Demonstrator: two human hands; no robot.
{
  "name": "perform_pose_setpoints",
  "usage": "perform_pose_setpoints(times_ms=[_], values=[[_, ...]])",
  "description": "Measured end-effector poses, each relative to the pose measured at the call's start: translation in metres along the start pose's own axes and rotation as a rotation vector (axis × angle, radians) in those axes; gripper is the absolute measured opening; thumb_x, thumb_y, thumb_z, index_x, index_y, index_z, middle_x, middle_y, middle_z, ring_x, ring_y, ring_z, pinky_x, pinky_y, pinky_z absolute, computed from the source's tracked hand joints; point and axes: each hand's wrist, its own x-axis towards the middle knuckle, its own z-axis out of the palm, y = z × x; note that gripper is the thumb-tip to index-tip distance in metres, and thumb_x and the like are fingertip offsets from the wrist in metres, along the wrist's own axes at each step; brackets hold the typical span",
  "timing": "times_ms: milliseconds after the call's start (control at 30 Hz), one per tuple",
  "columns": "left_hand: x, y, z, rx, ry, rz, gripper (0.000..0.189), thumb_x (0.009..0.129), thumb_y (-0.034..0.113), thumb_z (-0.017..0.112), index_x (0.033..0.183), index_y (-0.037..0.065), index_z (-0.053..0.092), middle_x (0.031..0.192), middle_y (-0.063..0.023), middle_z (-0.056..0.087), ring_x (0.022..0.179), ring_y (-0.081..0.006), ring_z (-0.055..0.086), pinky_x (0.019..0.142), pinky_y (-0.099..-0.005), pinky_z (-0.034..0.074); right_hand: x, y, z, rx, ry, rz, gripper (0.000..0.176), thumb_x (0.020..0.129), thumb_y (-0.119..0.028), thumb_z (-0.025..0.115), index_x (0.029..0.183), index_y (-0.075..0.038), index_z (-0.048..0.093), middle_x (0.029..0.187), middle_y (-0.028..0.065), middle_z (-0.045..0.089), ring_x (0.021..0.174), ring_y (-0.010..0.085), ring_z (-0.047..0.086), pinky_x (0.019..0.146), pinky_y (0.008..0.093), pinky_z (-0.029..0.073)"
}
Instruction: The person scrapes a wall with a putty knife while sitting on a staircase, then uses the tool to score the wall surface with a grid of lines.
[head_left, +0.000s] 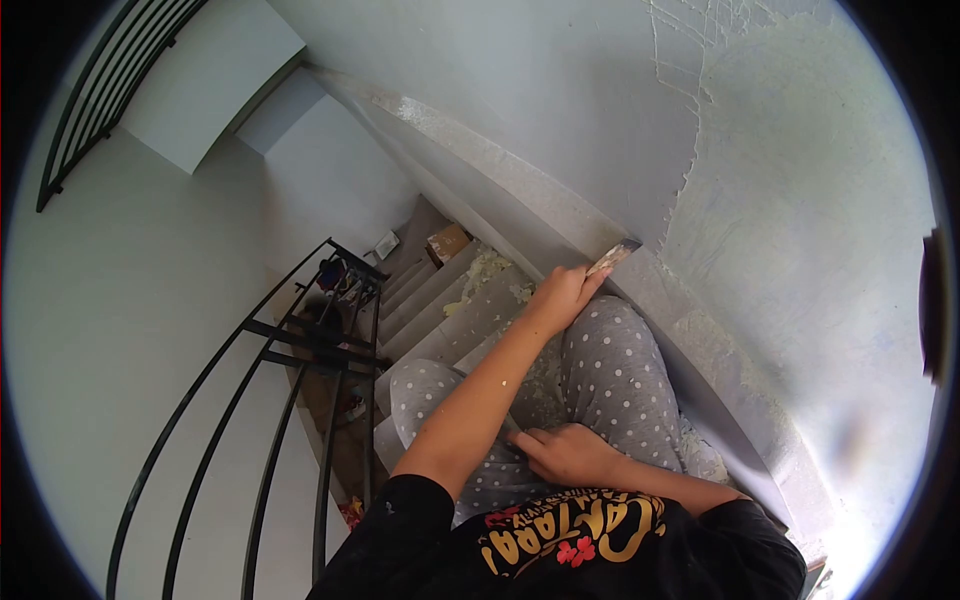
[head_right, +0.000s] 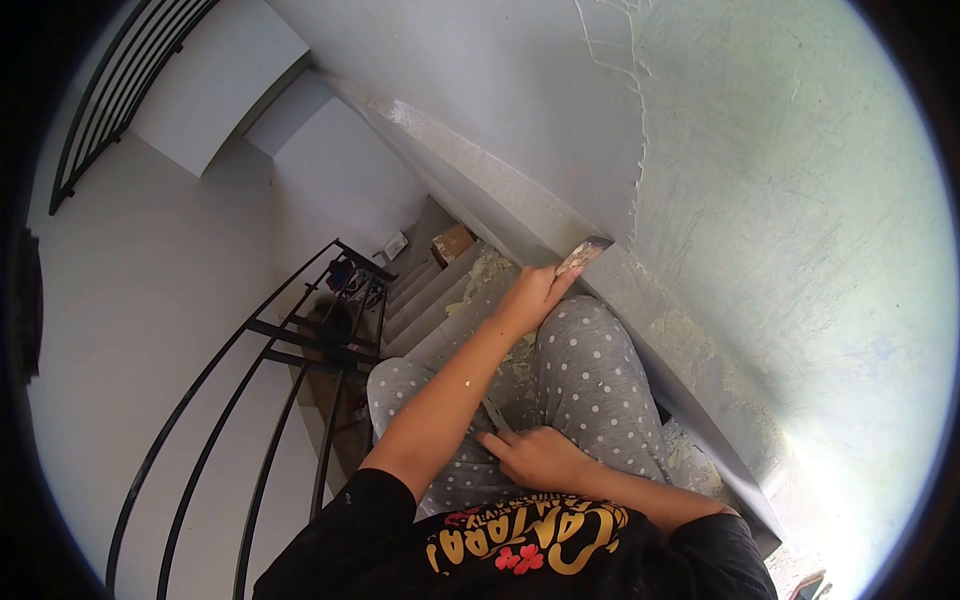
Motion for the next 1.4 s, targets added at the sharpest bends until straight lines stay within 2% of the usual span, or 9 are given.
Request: perform_pose_setpoints(times_ms=[200,667,767,833,967,1033,1133,1200,1400], values=[[0.003,-0.008,0.007,-0.100,0.007,-0.001,0.058,0.101,0.045,0.053,0.088,-0.009,0.065,0.068,-0.0260,0.062,0.062,-0.0382,0.061,0.065,-0.0442,0.049,0.001,-0.001,-0.002,0.025,0.029,-0.021,0.048,0.082,-0.013,0.063,0.128,-0.003,0.052,0.085,0.0144,0.064,0.069,0.0321,0.069,0.059,0.0419,0.057],[0.000,-0.002,0.008,-0.143,-0.007,-0.084,0.063,0.102,0.046,0.050,0.081,-0.011,0.063,0.067,-0.0284,0.060,0.063,-0.0425,0.061,0.066,-0.0468,0.049,0.002,-0.002,-0.001,-0.006,-0.037,-0.008,0.047,0.084,-0.015,0.062,0.129,-0.005,0.053,0.087,0.0128,0.065,0.067,0.0327,0.068,0.057,0.0426,0.056],[-0.003,0.001,0.005,-0.105,-0.014,-0.114,0.062,0.102,0.047,0.049,0.081,-0.010,0.064,0.069,-0.0290,0.061,0.066,-0.0443,0.062,0.067,-0.0483,0.049,0.002,-0.006,-0.008,0.060,0.074,-0.077,0.041,0.082,-0.012,0.066,0.121,-0.006,0.058,0.084,0.0110,0.064,0.065,0.0312,0.067,0.057,0.0409,0.056],[-0.004,0.001,0.004,-0.075,-0.027,-0.136,0.062,0.102,0.047,0.049,0.082,-0.009,0.064,0.071,-0.0293,0.062,0.069,-0.0455,0.063,0.068,-0.0492,0.049,0.002,-0.010,-0.026,0.156,0.451,-0.127,0.028,0.078,-0.007,0.069,0.106,-0.006,0.065,0.081,0.0102,0.064,0.064,0.0296,0.065,0.057,0.0386,0.054],[-0.004,-0.003,0.008,-0.046,0.038,-0.081,0.060,0.102,0.046,0.050,0.082,-0.009,0.064,0.072,-0.0296,0.062,0.069,-0.0461,0.062,0.067,-0.0491,0.049,0.008,-0.003,-0.087,-0.061,1.035,0.192,0.008,0.083,-0.007,0.068,0.089,-0.002,0.067,0.080,0.0113,0.068,0.063,0.0266,0.064,0.058,0.0344,0.050],[-0.007,0.002,0.008,-0.030,0.079,-0.055,0.060,0.102,0.045,0.051,0.080,-0.010,0.063,0.069,-0.0292,0.060,0.064,-0.0443,0.060,0.064,-0.0474,0.048,0.012,0.010,-0.111,0.288,1.125,0.652,0.016,0.090,-0.016,0.066,0.089,0.000,0.066,0.073,0.0127,0.067,0.061,0.0287,0.062,0.059,0.0336,0.050],[-0.012,0.010,0.002,-0.016,0.050,-0.074,0.055,0.101,0.042,0.052,0.083,-0.008,0.065,0.076,-0.0299,0.063,0.072,-0.0473,0.062,0.068,-0.0502,0.050,0.026,0.041,-0.131,0.280,0.938,0.888,0.036,0.095,-0.035,0.062,0.089,0.001,0.067,0.069,0.0166,0.066,0.063,0.0348,0.064,0.064,0.0377,0.051],[-0.012,0.005,0.007,0.074,0.104,-0.036,0.048,0.102,0.040,0.049,0.087,-0.002,0.068,0.079,-0.0277,0.066,0.077,-0.0478,0.064,0.071,-0.0538,0.052,0.049,0.045,-0.136,-0.101,0.757,1.042,0.054,0.093,-0.051,0.058,0.088,0.001,0.069,0.070,0.0202,0.067,0.070,0.0404,0.067,0.069,0.0425,0.053],[-0.016,0.009,0.003,0.099,0.095,-0.001,0.036,0.099,0.030,0.053,0.086,-0.001,0.066,0.078,-0.0270,0.066,0.075,-0.0463,0.066,0.068,-0.0540,0.052,0.086,0.075,-0.128,-0.307,0.944,1.074,0.056,0.092,-0.049,0.054,0.081,0.003,0.070,0.076,0.0253,0.068,0.079,0.0441,0.069,0.074,0.0489,0.054]])
